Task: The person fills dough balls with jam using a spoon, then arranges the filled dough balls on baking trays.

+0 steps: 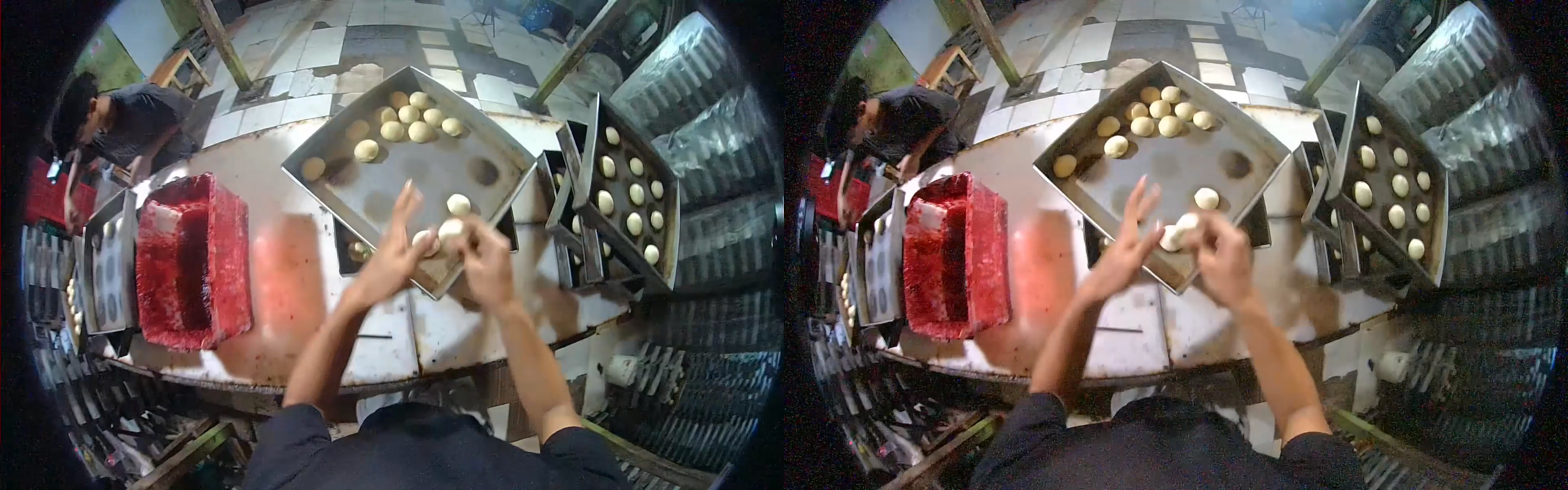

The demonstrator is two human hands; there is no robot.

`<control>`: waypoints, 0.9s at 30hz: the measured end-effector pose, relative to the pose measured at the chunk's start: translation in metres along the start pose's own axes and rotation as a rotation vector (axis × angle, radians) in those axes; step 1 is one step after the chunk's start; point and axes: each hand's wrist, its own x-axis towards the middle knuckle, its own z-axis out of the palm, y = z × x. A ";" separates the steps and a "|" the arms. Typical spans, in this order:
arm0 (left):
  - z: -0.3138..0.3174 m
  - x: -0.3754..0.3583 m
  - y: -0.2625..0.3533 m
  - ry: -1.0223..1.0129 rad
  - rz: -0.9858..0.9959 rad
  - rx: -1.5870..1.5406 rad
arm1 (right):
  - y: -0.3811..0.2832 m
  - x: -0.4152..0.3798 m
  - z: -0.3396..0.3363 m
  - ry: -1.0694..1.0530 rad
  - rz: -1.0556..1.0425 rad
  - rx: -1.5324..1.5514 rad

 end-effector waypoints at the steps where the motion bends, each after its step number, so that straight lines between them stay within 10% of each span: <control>1: -0.030 0.039 -0.031 0.054 0.085 0.445 | 0.002 0.039 -0.007 0.172 -0.151 -0.285; 4: -0.074 0.125 -0.066 0.319 -0.050 1.134 | 0.089 0.157 -0.020 0.274 -0.413 -0.983; 7: -0.109 0.171 -0.098 0.183 -0.104 1.256 | 0.063 0.151 -0.005 0.055 -0.035 -0.994; 11: -0.110 0.153 -0.083 0.245 -0.059 0.815 | -0.010 0.042 0.030 0.259 -0.411 -0.604; 16: -0.075 -0.031 0.015 0.094 -0.032 0.221 | -0.050 -0.126 0.070 0.248 -0.219 -0.112; 20: -0.033 -0.191 -0.030 -0.047 -0.244 -0.254 | -0.044 -0.177 0.145 0.669 -0.676 0.004; 27: -0.142 -0.347 -0.005 0.446 -0.546 -0.402 | 0.002 -0.189 0.266 0.063 -0.596 -0.155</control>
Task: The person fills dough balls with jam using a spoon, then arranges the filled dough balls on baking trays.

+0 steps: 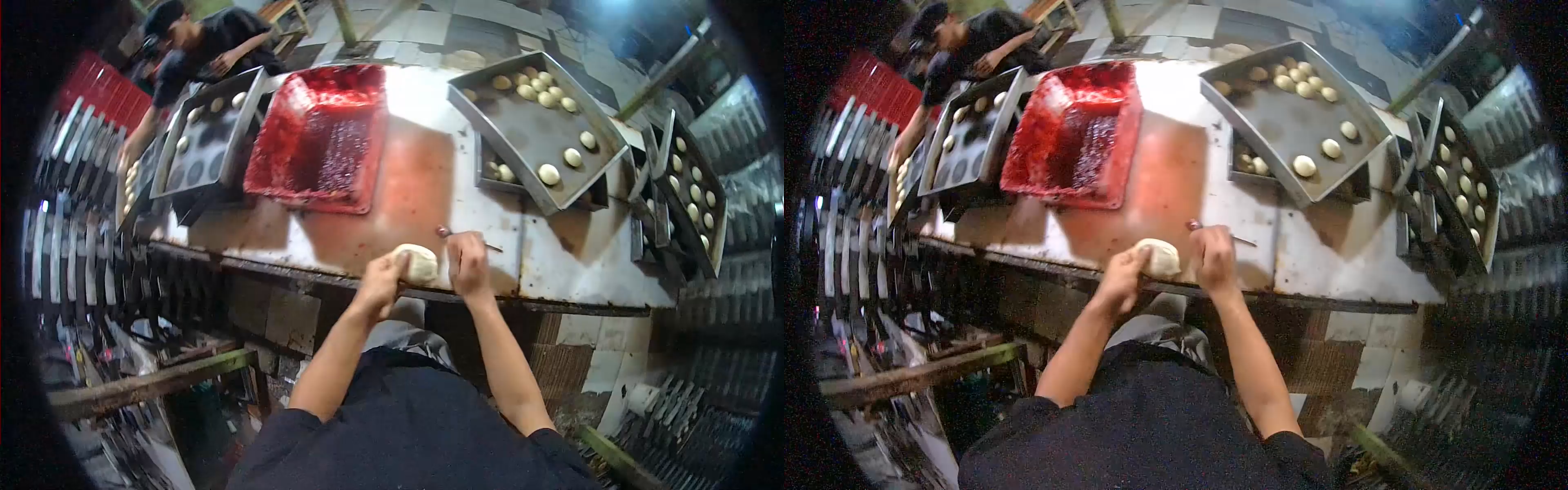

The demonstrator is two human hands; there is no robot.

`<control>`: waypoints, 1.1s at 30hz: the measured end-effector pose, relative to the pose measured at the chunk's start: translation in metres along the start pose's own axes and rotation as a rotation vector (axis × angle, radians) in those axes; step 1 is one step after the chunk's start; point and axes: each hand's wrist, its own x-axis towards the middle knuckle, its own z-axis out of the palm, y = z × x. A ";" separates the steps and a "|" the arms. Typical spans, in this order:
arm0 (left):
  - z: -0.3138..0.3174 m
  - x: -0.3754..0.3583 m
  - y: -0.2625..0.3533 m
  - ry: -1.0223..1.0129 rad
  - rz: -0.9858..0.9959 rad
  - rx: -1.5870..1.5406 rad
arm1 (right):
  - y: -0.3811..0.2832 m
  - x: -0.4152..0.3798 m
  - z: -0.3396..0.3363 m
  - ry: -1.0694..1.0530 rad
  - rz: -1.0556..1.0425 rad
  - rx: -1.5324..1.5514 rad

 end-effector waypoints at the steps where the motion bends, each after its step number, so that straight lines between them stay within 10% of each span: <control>1: -0.027 -0.005 0.008 0.046 0.033 -0.073 | 0.013 0.002 0.018 -0.003 0.134 -0.184; 5: -0.099 -0.041 0.037 0.091 0.190 -0.248 | 0.034 0.012 0.013 -0.331 0.221 -0.669; 8: -0.140 -0.053 0.042 0.151 0.222 -0.299 | 0.047 0.039 0.034 -0.175 0.305 -0.306; 13: -0.192 -0.034 0.046 0.289 0.031 -0.440 | -0.116 0.208 0.072 -0.165 -0.039 0.011; 18: -0.264 0.021 0.070 0.088 -0.124 -0.276 | -0.146 0.281 0.199 -0.942 -0.170 -0.363; 24: -0.327 0.016 0.130 -0.005 -0.049 -0.225 | -0.133 0.285 0.278 -1.309 -0.388 -0.354; 33: -0.302 -0.023 0.171 0.308 0.273 -0.331 | -0.139 0.309 0.228 -1.245 0.051 -0.001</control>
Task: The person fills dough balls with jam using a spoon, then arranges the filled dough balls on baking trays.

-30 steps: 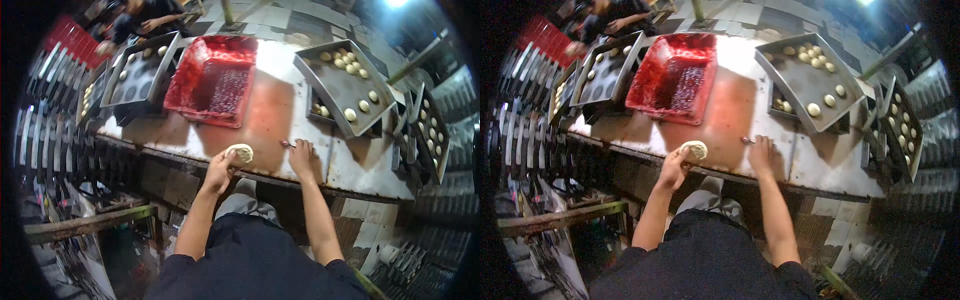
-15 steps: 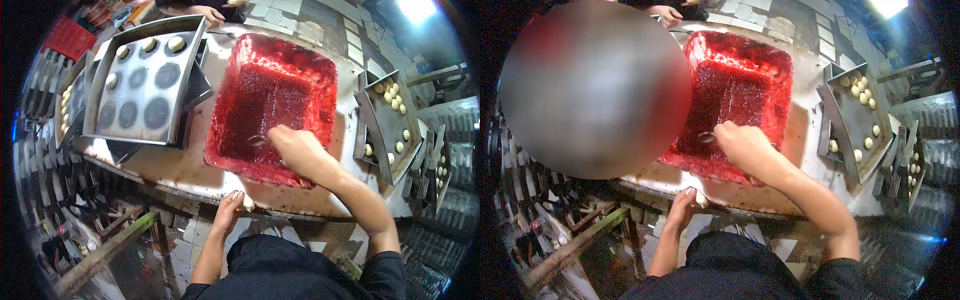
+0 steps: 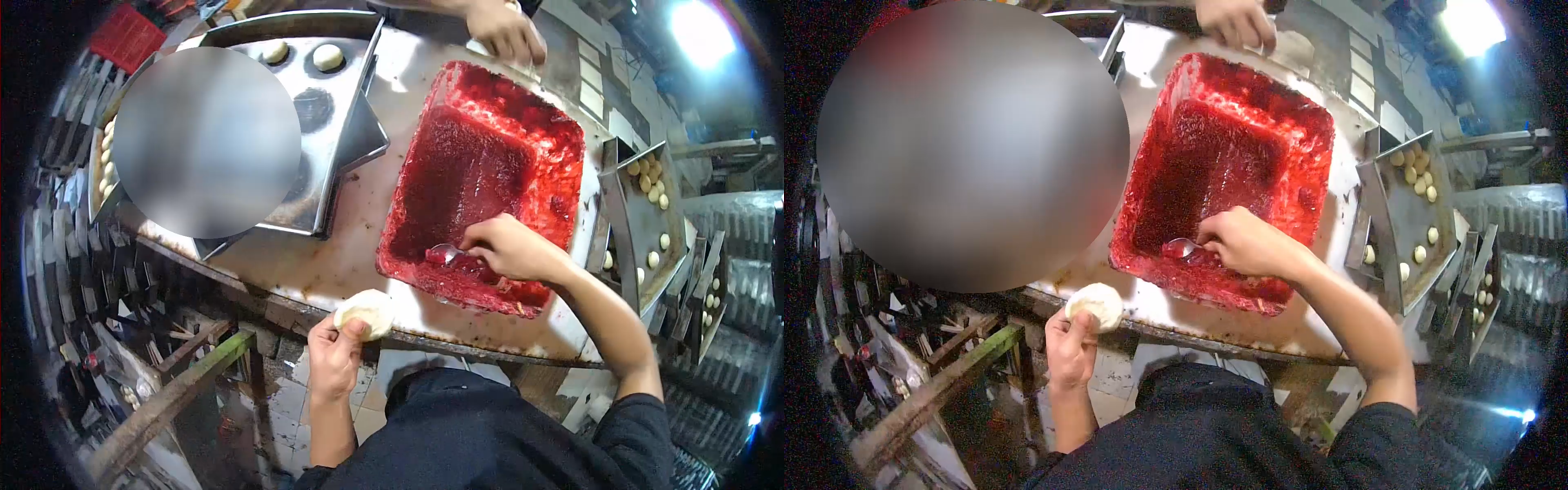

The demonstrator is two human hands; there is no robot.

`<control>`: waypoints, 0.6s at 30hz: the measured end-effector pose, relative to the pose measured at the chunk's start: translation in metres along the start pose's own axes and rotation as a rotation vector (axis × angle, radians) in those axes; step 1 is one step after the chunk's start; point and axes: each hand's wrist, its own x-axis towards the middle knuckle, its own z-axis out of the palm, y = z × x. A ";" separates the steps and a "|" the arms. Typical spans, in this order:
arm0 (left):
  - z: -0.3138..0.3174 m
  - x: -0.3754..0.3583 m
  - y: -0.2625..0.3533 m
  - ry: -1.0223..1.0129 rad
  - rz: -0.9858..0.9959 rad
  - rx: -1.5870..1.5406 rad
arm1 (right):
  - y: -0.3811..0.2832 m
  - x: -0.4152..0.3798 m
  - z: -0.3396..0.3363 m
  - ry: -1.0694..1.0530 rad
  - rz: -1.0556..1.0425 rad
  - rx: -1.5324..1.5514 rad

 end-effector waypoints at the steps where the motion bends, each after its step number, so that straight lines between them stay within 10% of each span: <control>1: 0.026 -0.004 0.005 0.021 0.016 0.001 | -0.017 -0.021 -0.010 0.038 0.101 0.160; 7: 0.148 -0.030 -0.047 -0.181 -0.091 -0.232 | -0.027 -0.145 0.056 0.575 -0.059 0.689; 10: 0.204 -0.059 -0.090 -0.156 -0.016 -0.432 | 0.024 -0.186 0.110 0.940 -0.177 0.626; 18: 0.239 -0.149 -0.181 -0.244 0.018 -0.261 | 0.233 -0.307 0.198 1.030 0.296 -0.182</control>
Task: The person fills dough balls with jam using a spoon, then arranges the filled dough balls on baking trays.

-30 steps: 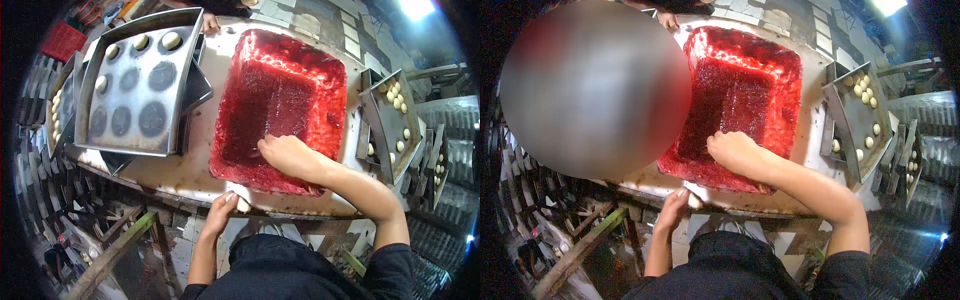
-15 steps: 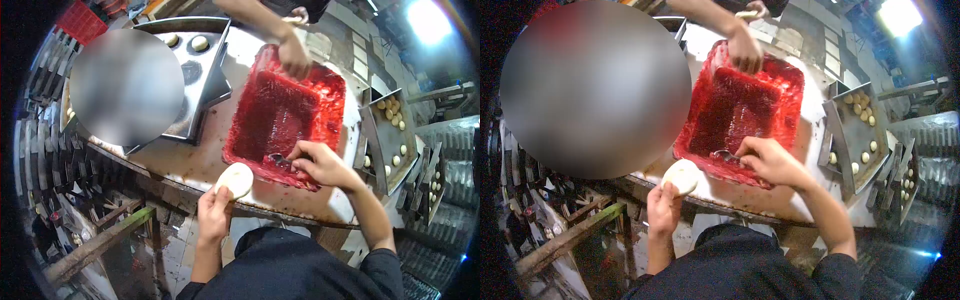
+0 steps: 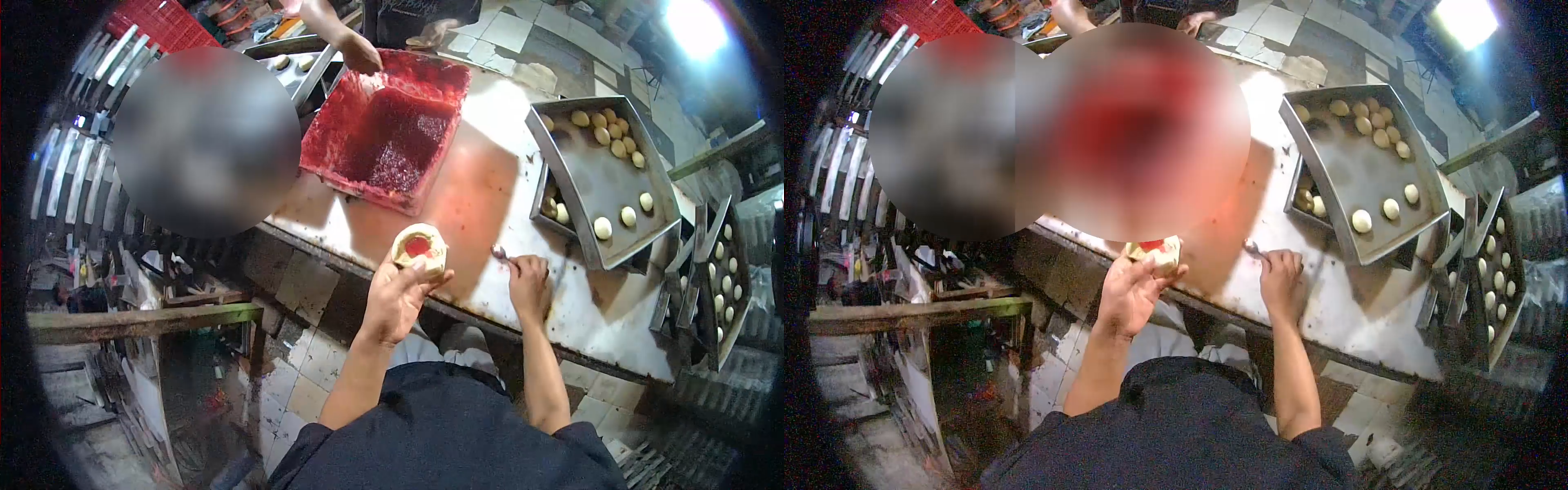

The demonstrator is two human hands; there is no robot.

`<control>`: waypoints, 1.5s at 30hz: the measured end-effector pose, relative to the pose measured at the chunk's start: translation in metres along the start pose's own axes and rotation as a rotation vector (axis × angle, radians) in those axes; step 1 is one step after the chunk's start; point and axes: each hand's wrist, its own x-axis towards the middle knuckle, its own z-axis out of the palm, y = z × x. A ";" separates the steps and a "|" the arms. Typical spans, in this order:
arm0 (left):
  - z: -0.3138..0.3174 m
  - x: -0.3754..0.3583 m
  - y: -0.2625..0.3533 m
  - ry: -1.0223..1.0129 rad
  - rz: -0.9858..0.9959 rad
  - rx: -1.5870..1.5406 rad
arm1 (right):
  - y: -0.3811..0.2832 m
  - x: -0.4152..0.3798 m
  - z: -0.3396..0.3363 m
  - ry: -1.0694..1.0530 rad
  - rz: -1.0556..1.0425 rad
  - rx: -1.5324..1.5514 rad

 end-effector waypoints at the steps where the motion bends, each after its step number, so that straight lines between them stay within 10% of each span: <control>1: 0.011 -0.012 -0.002 -0.036 0.008 0.087 | -0.003 0.002 -0.015 0.014 -0.069 -0.058; 5: 0.025 -0.060 -0.017 -0.118 0.039 0.289 | -0.100 0.013 -0.103 -0.550 0.028 1.056; 8: 0.044 -0.109 -0.014 -0.075 0.137 0.483 | -0.169 -0.010 -0.139 -0.582 -0.163 1.386; 14: -0.018 -0.193 0.013 0.158 0.551 0.686 | -0.245 -0.089 -0.139 -0.734 -0.588 1.257; 19: -0.057 -0.262 -0.018 0.253 0.657 0.362 | -0.299 -0.179 -0.129 -0.732 -0.036 1.242; 23: -0.068 -0.310 -0.032 0.298 0.842 0.743 | -0.287 -0.215 -0.124 -0.609 -0.196 1.149; 27: -0.073 -0.318 -0.043 0.250 0.699 0.474 | -0.296 -0.253 -0.150 -0.463 -0.446 0.927; 36: 0.032 -0.274 -0.115 -0.131 0.802 1.071 | -0.159 -0.224 -0.226 -0.357 -0.052 1.128; 40: 0.079 -0.215 -0.181 -0.048 0.325 0.934 | -0.084 -0.213 -0.272 -0.084 -0.307 0.708; 45: 0.142 -0.172 -0.256 -0.365 0.187 1.058 | 0.036 -0.187 -0.287 -0.167 0.031 0.876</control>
